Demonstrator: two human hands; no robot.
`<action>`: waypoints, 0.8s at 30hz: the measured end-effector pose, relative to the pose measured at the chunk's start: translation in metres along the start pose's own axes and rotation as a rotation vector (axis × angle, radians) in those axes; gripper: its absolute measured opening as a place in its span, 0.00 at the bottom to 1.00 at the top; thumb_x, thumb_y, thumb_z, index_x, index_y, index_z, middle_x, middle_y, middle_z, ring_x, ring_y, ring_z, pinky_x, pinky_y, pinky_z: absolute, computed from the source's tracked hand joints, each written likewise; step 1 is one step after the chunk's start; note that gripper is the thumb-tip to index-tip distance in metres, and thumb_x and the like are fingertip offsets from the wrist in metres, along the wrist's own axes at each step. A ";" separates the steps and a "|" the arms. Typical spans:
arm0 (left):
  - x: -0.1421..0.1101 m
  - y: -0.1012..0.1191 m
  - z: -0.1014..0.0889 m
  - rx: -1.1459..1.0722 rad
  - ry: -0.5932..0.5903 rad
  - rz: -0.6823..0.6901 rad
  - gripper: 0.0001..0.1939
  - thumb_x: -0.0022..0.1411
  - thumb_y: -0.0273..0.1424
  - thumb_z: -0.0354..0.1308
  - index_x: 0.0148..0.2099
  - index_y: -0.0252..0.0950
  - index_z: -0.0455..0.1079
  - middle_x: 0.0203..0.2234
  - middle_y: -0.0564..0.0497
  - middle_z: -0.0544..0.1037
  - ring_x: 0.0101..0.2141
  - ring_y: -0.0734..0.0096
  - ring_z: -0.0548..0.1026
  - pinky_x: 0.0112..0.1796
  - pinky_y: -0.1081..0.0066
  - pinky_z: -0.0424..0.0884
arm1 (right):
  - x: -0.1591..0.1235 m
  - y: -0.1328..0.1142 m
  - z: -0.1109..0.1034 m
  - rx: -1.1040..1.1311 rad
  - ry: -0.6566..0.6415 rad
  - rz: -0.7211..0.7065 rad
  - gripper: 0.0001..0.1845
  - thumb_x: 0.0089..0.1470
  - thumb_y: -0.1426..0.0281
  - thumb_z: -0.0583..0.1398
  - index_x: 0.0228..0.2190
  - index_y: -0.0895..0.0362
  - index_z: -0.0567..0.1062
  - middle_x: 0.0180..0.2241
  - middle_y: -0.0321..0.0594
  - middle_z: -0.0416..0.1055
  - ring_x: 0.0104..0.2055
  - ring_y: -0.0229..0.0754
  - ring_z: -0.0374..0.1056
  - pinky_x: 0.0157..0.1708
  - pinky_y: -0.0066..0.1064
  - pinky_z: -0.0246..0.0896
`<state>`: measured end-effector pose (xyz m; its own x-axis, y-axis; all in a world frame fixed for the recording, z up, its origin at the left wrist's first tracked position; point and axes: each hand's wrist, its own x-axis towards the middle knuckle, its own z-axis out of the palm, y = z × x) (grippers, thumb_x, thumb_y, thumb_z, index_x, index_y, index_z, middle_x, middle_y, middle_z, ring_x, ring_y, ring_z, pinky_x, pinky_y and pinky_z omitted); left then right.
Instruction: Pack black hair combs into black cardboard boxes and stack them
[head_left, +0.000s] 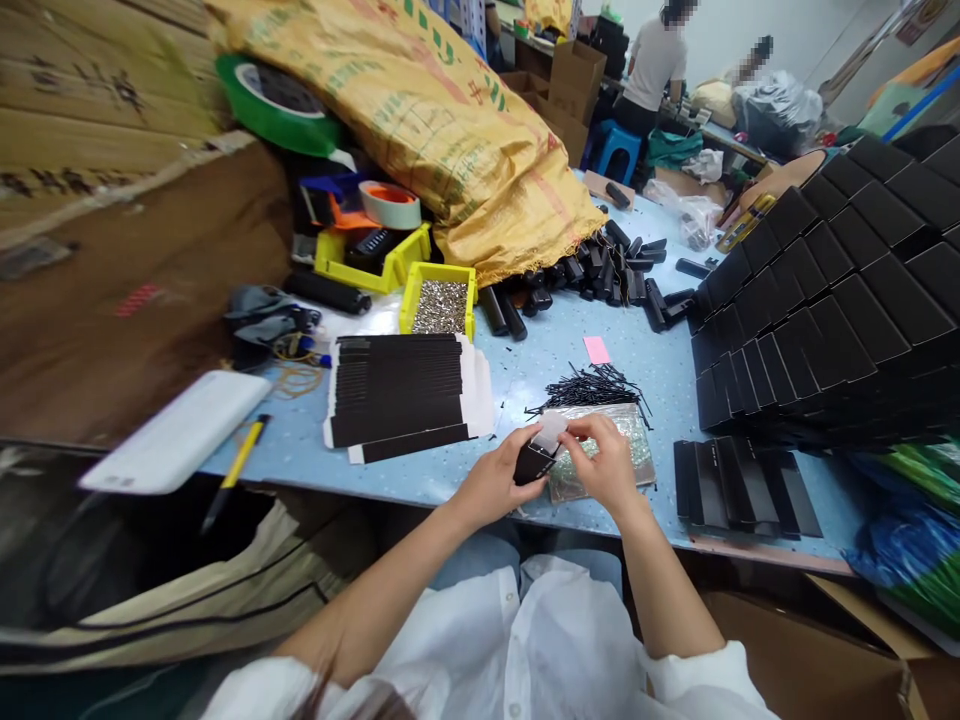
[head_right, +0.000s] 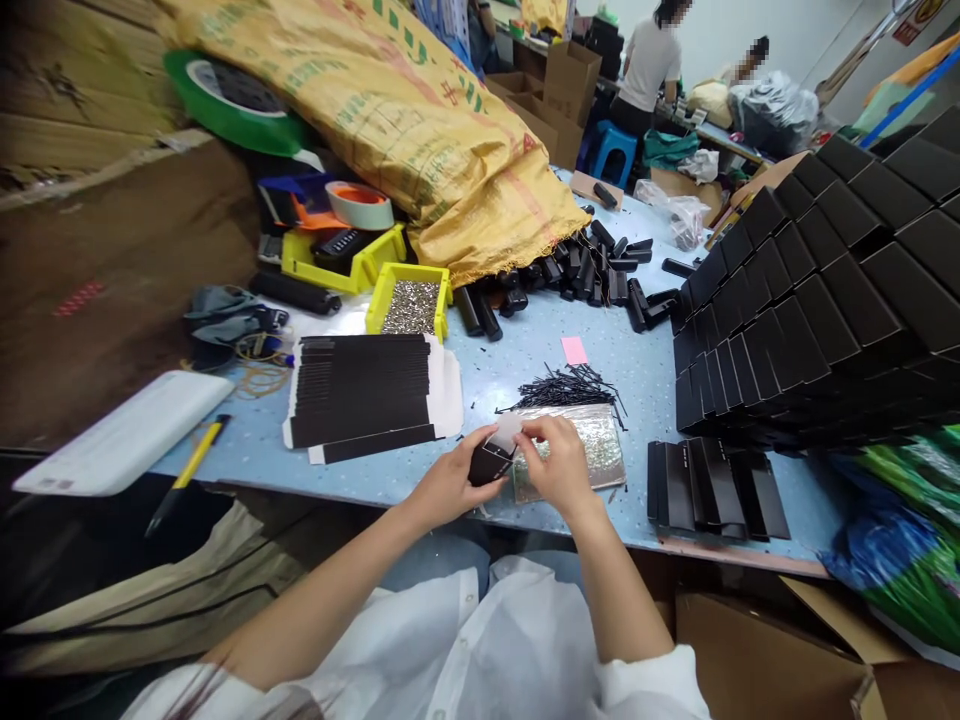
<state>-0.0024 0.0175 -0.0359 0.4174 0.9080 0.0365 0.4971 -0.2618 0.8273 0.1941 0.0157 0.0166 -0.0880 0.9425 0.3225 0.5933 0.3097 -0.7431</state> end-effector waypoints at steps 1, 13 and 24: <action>0.001 0.000 -0.001 0.001 0.008 0.003 0.36 0.57 0.35 0.60 0.65 0.41 0.51 0.56 0.42 0.69 0.52 0.54 0.72 0.51 0.58 0.69 | -0.001 0.001 0.001 -0.003 -0.052 -0.025 0.05 0.56 0.65 0.62 0.33 0.51 0.78 0.35 0.40 0.74 0.39 0.45 0.68 0.46 0.40 0.62; 0.009 0.014 0.001 -0.060 -0.073 -0.096 0.54 0.52 0.34 0.63 0.70 0.38 0.30 0.46 0.41 0.76 0.38 0.53 0.79 0.38 0.62 0.71 | -0.018 0.009 0.050 0.573 -0.088 0.132 0.19 0.58 0.56 0.58 0.47 0.49 0.78 0.52 0.41 0.74 0.56 0.47 0.67 0.59 0.42 0.60; 0.000 0.029 0.007 -0.392 -0.028 -0.133 0.39 0.68 0.41 0.46 0.71 0.41 0.26 0.60 0.38 0.63 0.55 0.58 0.70 0.55 0.56 0.64 | -0.060 0.001 0.045 0.286 -0.095 0.164 0.64 0.41 0.61 0.71 0.67 0.49 0.38 0.68 0.49 0.44 0.67 0.55 0.50 0.60 0.49 0.56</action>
<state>0.0168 0.0074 -0.0160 0.3925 0.9148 -0.0957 0.2226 0.0065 0.9749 0.1639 -0.0348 -0.0296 -0.0921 0.9860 0.1388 0.3581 0.1629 -0.9194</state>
